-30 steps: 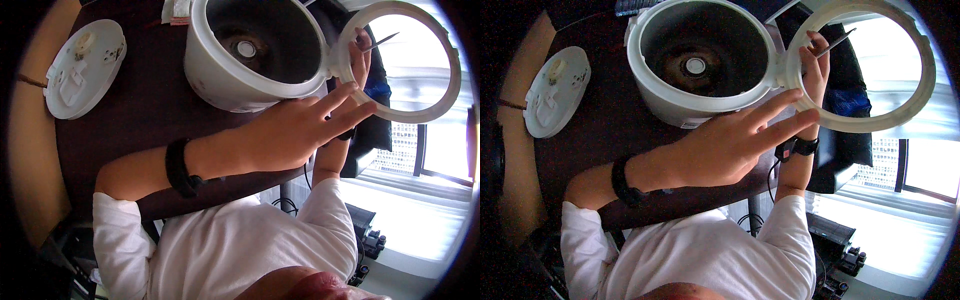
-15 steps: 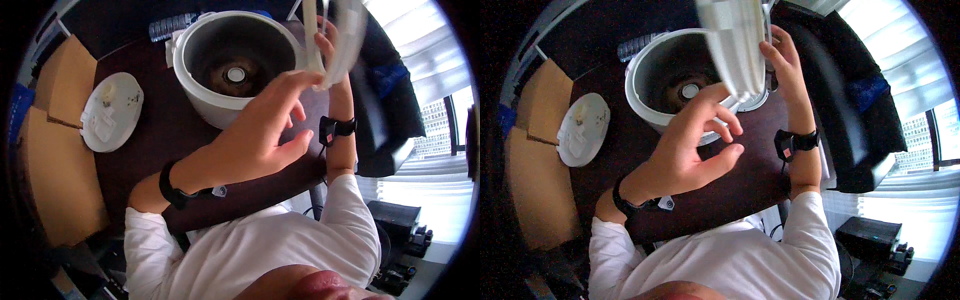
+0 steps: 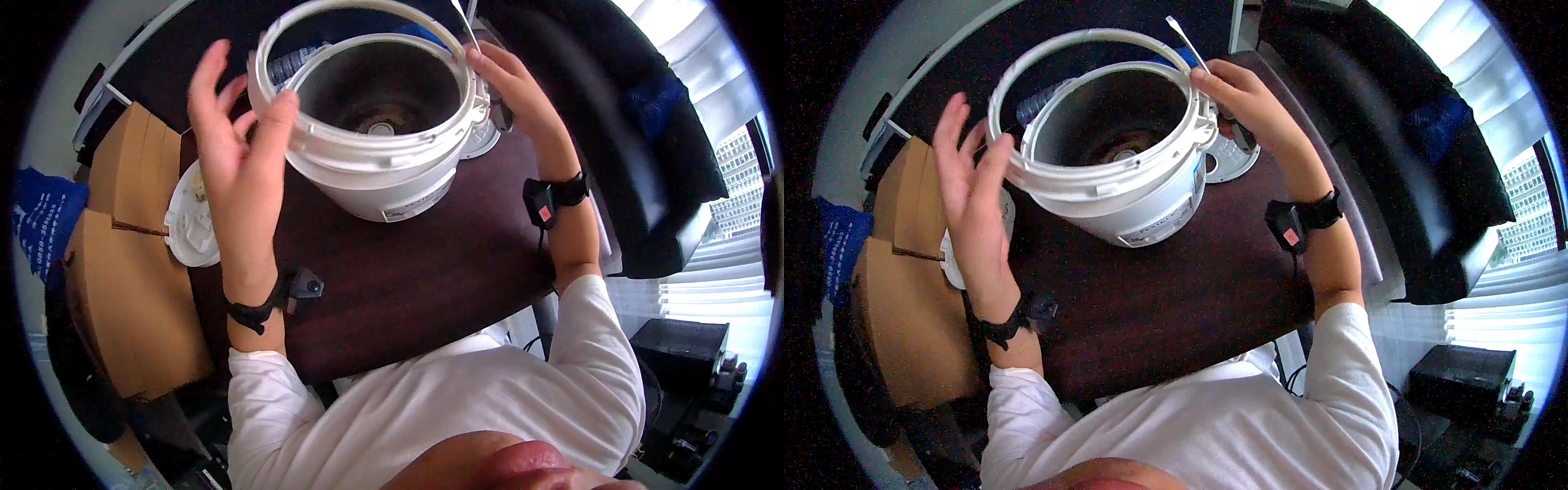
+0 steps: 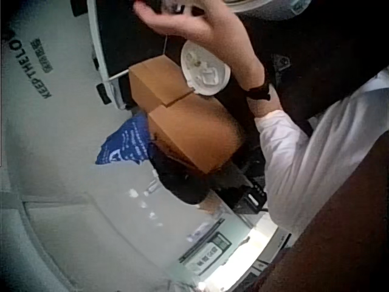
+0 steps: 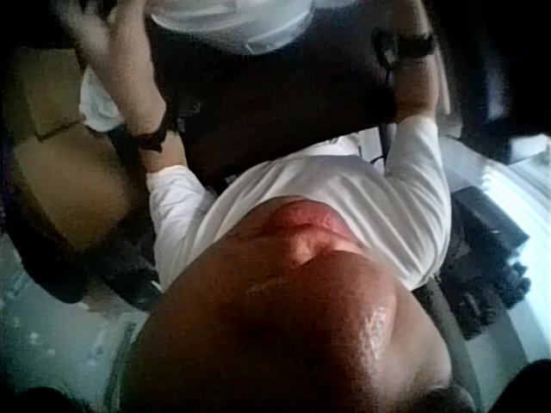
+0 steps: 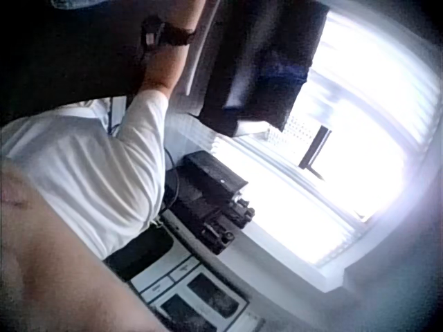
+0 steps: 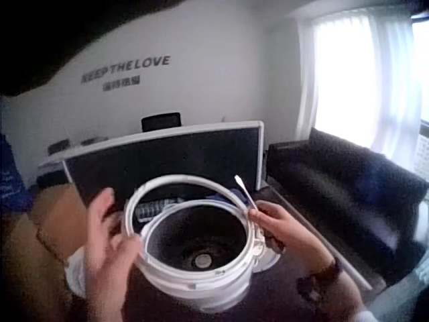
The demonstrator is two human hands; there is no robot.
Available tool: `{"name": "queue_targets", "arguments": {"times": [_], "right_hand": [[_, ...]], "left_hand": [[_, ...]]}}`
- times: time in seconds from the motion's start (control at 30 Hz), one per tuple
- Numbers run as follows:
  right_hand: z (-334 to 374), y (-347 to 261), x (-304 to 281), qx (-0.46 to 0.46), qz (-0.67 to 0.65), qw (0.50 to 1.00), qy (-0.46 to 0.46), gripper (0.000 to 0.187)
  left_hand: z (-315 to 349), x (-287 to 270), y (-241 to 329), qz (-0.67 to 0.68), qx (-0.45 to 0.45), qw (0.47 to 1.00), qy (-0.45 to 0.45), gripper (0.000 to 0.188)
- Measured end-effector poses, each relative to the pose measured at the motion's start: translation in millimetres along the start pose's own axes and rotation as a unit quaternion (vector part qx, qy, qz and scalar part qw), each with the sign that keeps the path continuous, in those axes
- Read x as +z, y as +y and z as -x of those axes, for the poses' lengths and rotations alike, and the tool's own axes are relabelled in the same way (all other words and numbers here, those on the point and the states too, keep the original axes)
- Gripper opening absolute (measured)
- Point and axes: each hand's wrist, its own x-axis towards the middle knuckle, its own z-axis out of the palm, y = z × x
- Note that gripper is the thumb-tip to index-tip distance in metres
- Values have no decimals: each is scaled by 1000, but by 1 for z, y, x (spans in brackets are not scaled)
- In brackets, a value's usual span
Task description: The person uses a screwdriver to remove screws from the lid and body of a white rice cooker. They remove the lid, then the outer casing, exposing the internal components.
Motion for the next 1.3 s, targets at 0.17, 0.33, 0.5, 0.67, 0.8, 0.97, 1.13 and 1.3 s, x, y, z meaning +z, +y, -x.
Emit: {"name": "queue_targets", "arguments": {"times": [0.17,0.33,0.5,0.67,0.8,0.97,1.13,1.3], "right_hand": [[-4,0,4,-167,167,955,178,66],[2,-6,-2,-67,122,987,83,46],[5,-16,-7,26,179,983,15,40],[5,-16,-9,68,195,979,3,39],[3,-8,-5,20,179,983,33,40],[3,-6,-6,10,113,993,6,45],[2,-5,-8,-10,115,993,23,43],[6,-7,-31,-24,156,987,42,41]], "left_hand": [[2,-6,4,-361,145,918,-79,43],[11,1,15,-368,177,884,-229,38],[11,5,17,-269,136,893,-333,28],[10,3,17,-260,70,903,-335,24],[2,-1,17,-265,167,896,-314,29],[-11,-2,13,-297,342,861,-231,30],[-14,-12,15,-247,235,903,-261,30],[-7,-12,8,-231,157,909,-308,30]]}}
